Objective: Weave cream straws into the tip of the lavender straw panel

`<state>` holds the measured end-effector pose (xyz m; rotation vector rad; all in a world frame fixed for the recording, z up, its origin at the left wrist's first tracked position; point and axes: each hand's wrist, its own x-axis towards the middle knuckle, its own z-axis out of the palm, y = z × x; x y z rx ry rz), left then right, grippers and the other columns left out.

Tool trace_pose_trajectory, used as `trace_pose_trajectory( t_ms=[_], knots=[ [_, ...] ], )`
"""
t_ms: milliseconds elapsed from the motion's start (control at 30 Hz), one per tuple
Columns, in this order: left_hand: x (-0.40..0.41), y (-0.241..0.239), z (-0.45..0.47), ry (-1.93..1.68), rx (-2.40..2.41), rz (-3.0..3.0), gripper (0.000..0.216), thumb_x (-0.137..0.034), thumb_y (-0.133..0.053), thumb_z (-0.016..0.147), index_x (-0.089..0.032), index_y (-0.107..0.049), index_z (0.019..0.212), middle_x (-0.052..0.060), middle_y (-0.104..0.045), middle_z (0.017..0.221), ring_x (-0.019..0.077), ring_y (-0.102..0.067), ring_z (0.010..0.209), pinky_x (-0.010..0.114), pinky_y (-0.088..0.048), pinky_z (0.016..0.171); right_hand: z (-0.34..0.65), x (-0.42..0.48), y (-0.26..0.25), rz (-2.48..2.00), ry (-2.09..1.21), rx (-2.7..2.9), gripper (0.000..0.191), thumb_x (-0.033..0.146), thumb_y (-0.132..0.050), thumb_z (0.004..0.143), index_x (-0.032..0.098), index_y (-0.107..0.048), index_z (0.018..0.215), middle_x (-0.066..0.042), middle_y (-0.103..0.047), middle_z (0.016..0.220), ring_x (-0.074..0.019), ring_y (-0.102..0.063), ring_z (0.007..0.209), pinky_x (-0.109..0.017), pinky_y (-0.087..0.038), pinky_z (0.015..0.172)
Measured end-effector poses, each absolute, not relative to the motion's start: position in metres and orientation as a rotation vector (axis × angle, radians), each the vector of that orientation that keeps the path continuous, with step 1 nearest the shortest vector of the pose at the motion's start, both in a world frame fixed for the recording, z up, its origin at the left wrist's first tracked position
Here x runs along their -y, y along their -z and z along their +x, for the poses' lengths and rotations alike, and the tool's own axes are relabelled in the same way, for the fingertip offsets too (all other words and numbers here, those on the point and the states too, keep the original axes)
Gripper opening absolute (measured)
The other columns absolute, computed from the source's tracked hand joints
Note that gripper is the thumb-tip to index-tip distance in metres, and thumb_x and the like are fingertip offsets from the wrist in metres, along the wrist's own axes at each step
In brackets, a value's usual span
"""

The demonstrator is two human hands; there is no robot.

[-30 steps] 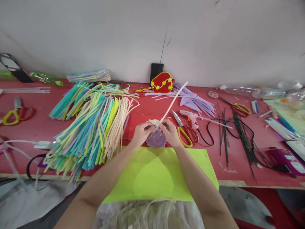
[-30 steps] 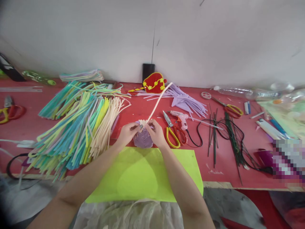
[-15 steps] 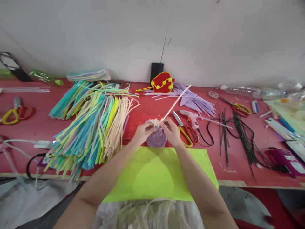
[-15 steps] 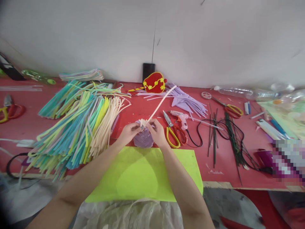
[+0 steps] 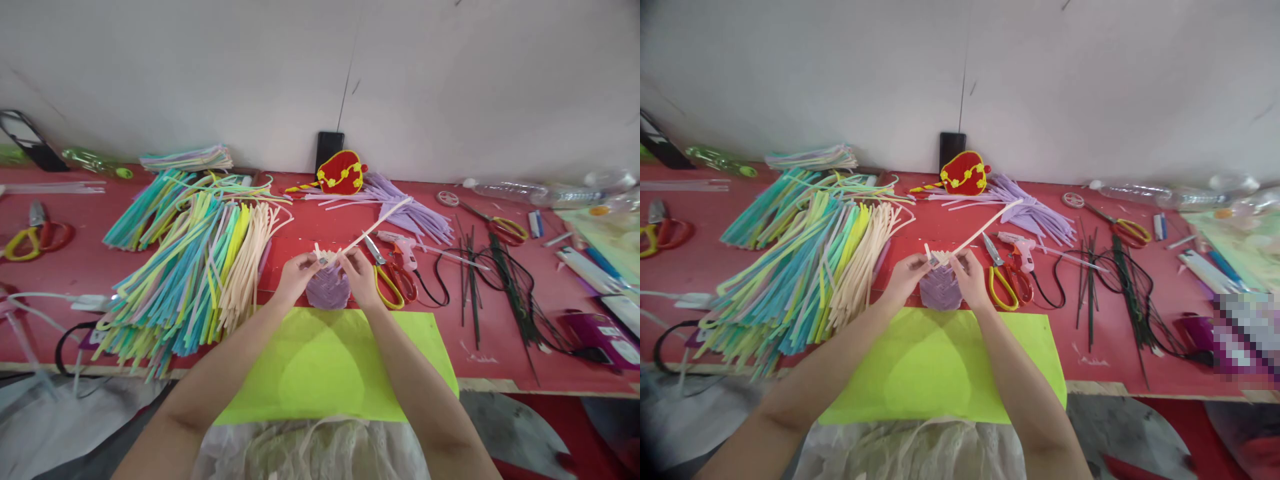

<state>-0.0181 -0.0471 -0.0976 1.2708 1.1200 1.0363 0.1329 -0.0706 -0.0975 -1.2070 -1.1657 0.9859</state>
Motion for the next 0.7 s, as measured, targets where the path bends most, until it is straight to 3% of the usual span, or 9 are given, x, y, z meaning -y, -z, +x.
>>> trace_pose_trajectory(
  t_ms=[367, 533, 700],
  knots=[
    [0.045, 0.0976, -0.0175, -1.064, -1.003, 1.218, 0.018, -0.032, -0.073, 0.065, -0.017, -0.062, 0.067, -0.002, -0.063, 0.065, 0.0119, -0.057, 0.065, 0.025, -0.043, 0.068, 0.1273, 0.0742, 0.0951, -1.068, -1.255, 1.259, 0.03, 0.05, -0.064, 0.075, 0.022, -0.057, 0.079, 0.001, -0.059, 0.07, -0.0128, -0.055, 0.061, -0.025, -0.047, 0.048],
    [0.0467, 0.0962, -0.0163, -1.021, -0.882, 1.145, 0.026, -0.038, -0.077, 0.061, -0.017, -0.061, 0.063, -0.003, -0.062, 0.062, 0.0114, -0.056, 0.06, 0.027, -0.044, 0.067, 0.1261, 0.0751, 0.0946, -1.033, -1.285, 1.25, 0.034, 0.055, -0.059, 0.077, 0.022, -0.055, 0.075, 0.001, -0.058, 0.067, -0.0124, -0.054, 0.057, -0.026, -0.047, 0.049],
    [0.0471, 0.0962, -0.0144, -1.031, -0.798, 1.006, 0.034, -0.042, -0.082, 0.054, -0.017, -0.064, 0.069, -0.001, -0.067, 0.073, 0.0119, -0.059, 0.068, 0.026, -0.045, 0.069, 0.1262, 0.0762, 0.0943, -1.037, -1.234, 1.251, 0.033, 0.054, -0.058, 0.08, 0.022, -0.051, 0.073, 0.003, -0.056, 0.063, -0.0098, -0.05, 0.049, -0.025, -0.043, 0.048]
  ],
)
